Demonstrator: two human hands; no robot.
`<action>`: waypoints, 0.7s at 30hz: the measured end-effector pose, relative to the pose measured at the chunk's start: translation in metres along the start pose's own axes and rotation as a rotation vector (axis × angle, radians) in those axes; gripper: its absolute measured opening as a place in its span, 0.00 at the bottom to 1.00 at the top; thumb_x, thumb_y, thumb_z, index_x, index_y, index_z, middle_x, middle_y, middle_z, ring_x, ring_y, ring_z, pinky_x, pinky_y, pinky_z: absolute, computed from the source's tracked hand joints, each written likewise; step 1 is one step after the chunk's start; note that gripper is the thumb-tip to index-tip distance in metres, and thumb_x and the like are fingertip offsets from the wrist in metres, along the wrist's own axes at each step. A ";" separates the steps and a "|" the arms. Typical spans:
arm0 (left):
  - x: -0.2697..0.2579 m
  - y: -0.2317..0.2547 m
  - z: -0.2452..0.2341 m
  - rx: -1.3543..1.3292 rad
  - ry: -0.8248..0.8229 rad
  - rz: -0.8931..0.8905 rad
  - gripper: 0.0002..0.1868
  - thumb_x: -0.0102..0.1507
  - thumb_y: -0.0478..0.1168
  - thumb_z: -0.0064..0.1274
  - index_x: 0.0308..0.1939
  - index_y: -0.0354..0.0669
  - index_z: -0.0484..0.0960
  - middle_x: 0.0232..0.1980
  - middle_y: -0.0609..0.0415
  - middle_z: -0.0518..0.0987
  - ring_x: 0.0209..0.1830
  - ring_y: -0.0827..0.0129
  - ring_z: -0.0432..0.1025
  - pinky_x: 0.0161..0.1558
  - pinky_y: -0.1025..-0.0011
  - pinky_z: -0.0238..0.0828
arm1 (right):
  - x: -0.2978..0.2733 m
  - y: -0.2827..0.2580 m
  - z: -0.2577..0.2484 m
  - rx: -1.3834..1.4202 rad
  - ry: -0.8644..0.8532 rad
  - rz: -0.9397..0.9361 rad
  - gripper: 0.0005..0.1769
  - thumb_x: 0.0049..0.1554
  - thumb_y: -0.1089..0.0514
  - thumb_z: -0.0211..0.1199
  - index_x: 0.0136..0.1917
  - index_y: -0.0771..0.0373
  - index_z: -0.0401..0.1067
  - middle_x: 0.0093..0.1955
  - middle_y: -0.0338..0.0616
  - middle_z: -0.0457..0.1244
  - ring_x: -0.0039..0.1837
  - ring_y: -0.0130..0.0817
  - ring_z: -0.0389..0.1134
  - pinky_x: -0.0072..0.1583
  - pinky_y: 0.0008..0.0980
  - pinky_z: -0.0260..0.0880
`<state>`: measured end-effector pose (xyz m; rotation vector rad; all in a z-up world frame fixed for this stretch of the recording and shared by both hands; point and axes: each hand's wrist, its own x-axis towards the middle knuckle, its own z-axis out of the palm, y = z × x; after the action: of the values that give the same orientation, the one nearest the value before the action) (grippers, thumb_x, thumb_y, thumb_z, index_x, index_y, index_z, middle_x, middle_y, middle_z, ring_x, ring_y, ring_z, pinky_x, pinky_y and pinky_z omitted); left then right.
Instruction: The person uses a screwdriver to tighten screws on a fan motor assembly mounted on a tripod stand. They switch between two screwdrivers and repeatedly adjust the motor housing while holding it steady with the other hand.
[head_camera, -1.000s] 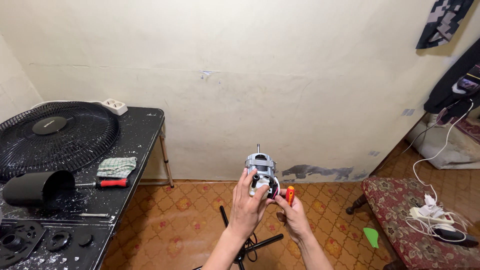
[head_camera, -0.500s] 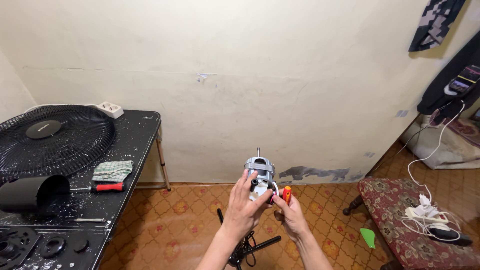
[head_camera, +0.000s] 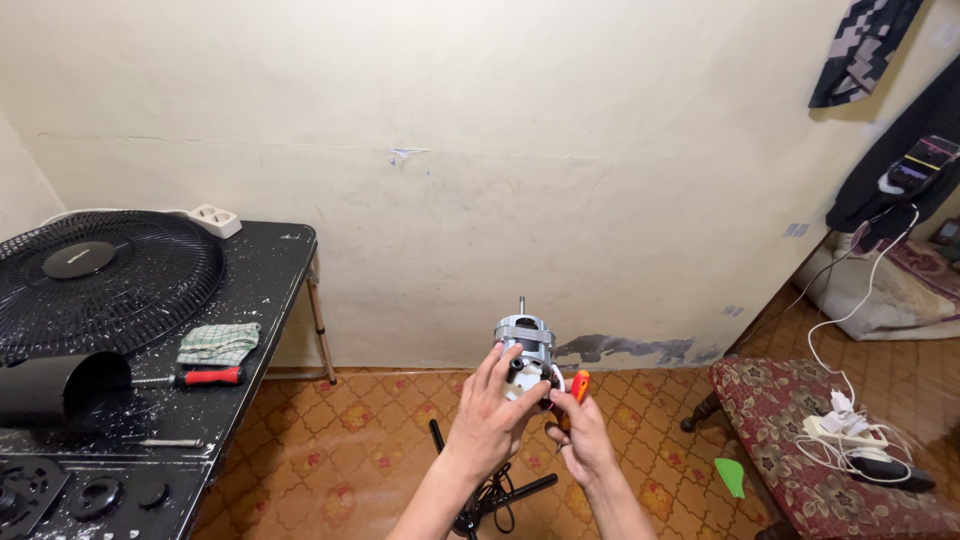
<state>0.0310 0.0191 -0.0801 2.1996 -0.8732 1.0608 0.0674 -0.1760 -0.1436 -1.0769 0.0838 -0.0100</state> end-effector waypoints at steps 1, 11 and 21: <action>0.000 0.001 -0.001 0.032 -0.008 -0.008 0.28 0.55 0.35 0.58 0.60 0.59 0.82 0.75 0.40 0.61 0.77 0.43 0.55 0.64 0.52 0.61 | -0.001 -0.001 0.000 -0.026 -0.013 -0.024 0.08 0.58 0.57 0.62 0.51 0.55 0.68 0.42 0.32 0.65 0.39 0.15 0.60 0.33 0.19 0.54; 0.005 0.005 -0.014 0.034 -0.052 -0.008 0.24 0.58 0.39 0.60 0.59 0.57 0.81 0.73 0.39 0.60 0.76 0.41 0.53 0.60 0.48 0.63 | -0.004 0.026 -0.010 0.182 -0.095 -0.053 0.10 0.58 0.61 0.61 0.54 0.58 0.70 0.40 0.31 0.60 0.35 0.16 0.53 0.34 0.23 0.52; 0.005 0.005 -0.020 -0.010 -0.065 -0.027 0.25 0.55 0.46 0.65 0.56 0.55 0.80 0.71 0.38 0.59 0.72 0.39 0.53 0.58 0.45 0.62 | -0.005 0.033 -0.011 0.048 -0.172 -0.102 0.10 0.61 0.63 0.60 0.55 0.61 0.63 0.44 0.37 0.63 0.34 0.18 0.52 0.34 0.23 0.51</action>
<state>0.0199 0.0282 -0.0645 2.2422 -0.8723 0.9749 0.0607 -0.1700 -0.1775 -1.0289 -0.1262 -0.0117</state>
